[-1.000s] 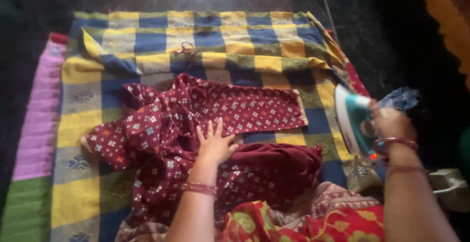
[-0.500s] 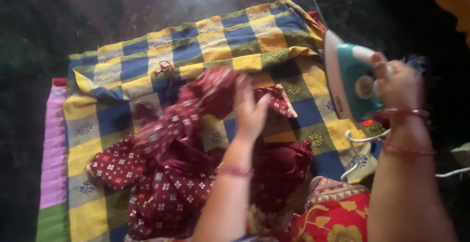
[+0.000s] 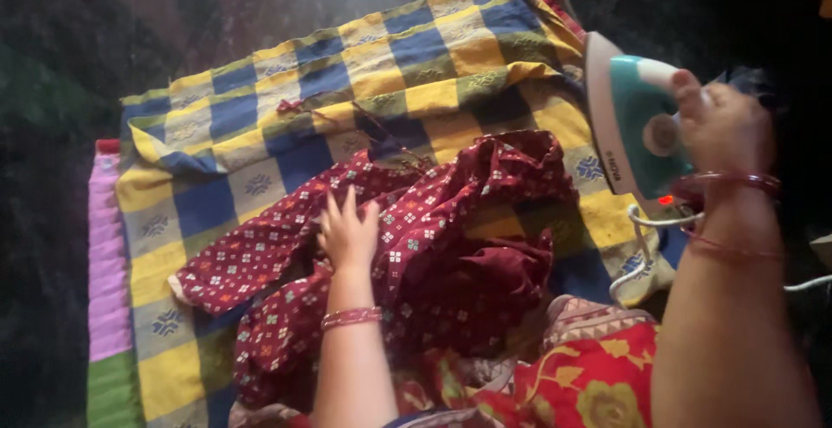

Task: The person irons a maroon patterned garment laid out on a multi-colored checkered cloth on the floor. They use a white and teal electric iron to smooth the fabric, frequently adjusting the garment's position and folding sections to reach different areas.

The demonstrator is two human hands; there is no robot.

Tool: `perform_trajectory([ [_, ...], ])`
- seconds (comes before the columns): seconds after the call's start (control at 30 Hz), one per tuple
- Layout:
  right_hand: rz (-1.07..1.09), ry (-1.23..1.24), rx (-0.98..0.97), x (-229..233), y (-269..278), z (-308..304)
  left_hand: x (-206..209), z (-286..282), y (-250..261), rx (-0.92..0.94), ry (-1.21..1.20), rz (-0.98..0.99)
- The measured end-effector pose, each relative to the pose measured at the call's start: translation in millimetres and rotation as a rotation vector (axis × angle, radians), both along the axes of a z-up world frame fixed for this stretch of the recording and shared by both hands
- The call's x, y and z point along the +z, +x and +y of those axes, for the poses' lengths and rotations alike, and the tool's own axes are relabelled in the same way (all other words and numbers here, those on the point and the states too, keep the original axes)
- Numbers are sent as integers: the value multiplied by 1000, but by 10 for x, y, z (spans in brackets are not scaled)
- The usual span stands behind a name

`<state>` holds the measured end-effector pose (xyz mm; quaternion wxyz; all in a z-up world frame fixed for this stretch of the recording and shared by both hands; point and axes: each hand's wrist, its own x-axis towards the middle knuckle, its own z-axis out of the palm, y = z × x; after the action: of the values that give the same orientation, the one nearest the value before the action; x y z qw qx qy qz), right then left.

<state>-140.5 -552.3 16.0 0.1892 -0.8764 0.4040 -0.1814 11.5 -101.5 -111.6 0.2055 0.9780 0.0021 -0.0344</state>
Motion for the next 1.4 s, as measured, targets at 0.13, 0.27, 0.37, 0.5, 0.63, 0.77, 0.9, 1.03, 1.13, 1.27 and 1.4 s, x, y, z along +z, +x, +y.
perform_trajectory([
  [0.13,-12,281,-8,282,213,485,-107,-276,-573,-213,162,396],
  [0.27,73,104,109,361,255,628,-435,-511,-986,-176,109,317],
  [0.37,123,109,115,373,256,646,-806,-702,-925,-175,-191,147],
  [0.5,114,158,70,431,205,601,-731,-1188,-1090,-288,-487,130],
  [0.63,93,102,90,394,176,479,-308,-1185,-697,-153,-486,314],
  [0.77,139,161,27,400,173,481,-43,-631,-111,-59,-519,17],
  [0.9,142,174,67,376,189,482,55,283,293,86,-371,-191],
  [1.03,144,135,90,350,254,539,-22,1326,131,433,103,-161],
  [1.13,183,167,72,364,300,641,-317,1809,-3,616,174,240],
  [1.27,147,208,113,385,333,760,-859,2062,239,146,-308,43],
  [1.4,178,200,120,386,348,796,-471,1948,911,-82,-710,-262],
])
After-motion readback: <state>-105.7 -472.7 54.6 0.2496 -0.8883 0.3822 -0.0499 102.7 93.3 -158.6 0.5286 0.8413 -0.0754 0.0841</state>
